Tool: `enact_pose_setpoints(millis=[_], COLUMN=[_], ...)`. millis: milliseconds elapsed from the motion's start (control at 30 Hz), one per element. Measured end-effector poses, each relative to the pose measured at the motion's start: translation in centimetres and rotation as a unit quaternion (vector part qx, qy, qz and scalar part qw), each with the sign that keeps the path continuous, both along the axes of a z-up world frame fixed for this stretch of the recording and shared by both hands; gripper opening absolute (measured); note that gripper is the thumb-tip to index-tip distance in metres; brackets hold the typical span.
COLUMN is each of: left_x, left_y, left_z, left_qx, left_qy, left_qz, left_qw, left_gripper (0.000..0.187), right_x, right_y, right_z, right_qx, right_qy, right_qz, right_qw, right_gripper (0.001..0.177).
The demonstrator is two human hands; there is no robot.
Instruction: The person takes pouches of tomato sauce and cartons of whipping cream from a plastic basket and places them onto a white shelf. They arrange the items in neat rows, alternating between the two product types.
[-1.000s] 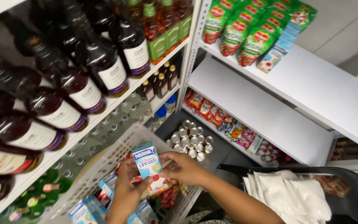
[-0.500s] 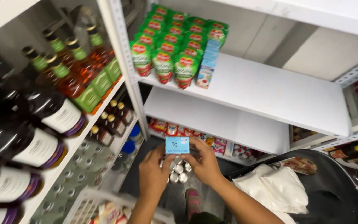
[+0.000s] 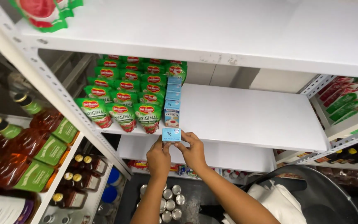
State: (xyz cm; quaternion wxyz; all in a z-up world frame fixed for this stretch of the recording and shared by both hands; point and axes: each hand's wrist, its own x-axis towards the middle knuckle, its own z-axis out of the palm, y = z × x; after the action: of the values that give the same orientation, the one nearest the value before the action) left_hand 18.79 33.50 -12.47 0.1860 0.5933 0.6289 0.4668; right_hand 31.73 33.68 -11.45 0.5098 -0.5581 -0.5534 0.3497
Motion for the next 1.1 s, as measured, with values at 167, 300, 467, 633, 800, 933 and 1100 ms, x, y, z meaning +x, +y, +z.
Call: enact_pose_setpoints(millis=[167,300,467,633,800,933,1100], left_x=[1.3,2.0,2.5,2.7,2.7,2.8,2.8], left_y=[4.8,6.3,6.2,5.9,6.2,6.5,7.1], left_z=[-3.3,-3.8,-3.6,-4.4,-4.6,-4.9,-5.3], left_qx=[0.007,-0.003,-0.022,0.006,0.017,-0.019,-0.02], left_qy=[0.004,0.024,0.013,0.023,0.016,0.031,0.056], left_qz=[0.019,0.033,0.063,0.075,0.089,0.108,0.117], left_qw=[1.0,0.999,0.998,0.997,0.996,0.993,0.991], left_gripper=[0.024,0.021,0.02,0.024,0.024,0.02,0.017], right_x=[0.7,1.0,1.1,0.8,0.3,0.2,0.1], right_y=[4.4,6.5,7.2,6.8,7.2,7.2,7.4], right_z=[-2.4,-3.8,-4.5,-4.7,-4.9,-5.3,-5.1], right_qx=[0.026,0.009,0.014,0.016,0.022,0.048,0.055], right_qy=[-0.023,-0.024,-0.019,-0.012,-0.043,-0.034,-0.031], right_qz=[-0.004,-0.014,0.0,0.001,-0.01,-0.011,-0.009], right_qw=[0.999,1.0,1.0,1.0,0.999,0.998,0.998], right_gripper=[0.054,0.051,0.061,0.063,0.062,0.061,0.06])
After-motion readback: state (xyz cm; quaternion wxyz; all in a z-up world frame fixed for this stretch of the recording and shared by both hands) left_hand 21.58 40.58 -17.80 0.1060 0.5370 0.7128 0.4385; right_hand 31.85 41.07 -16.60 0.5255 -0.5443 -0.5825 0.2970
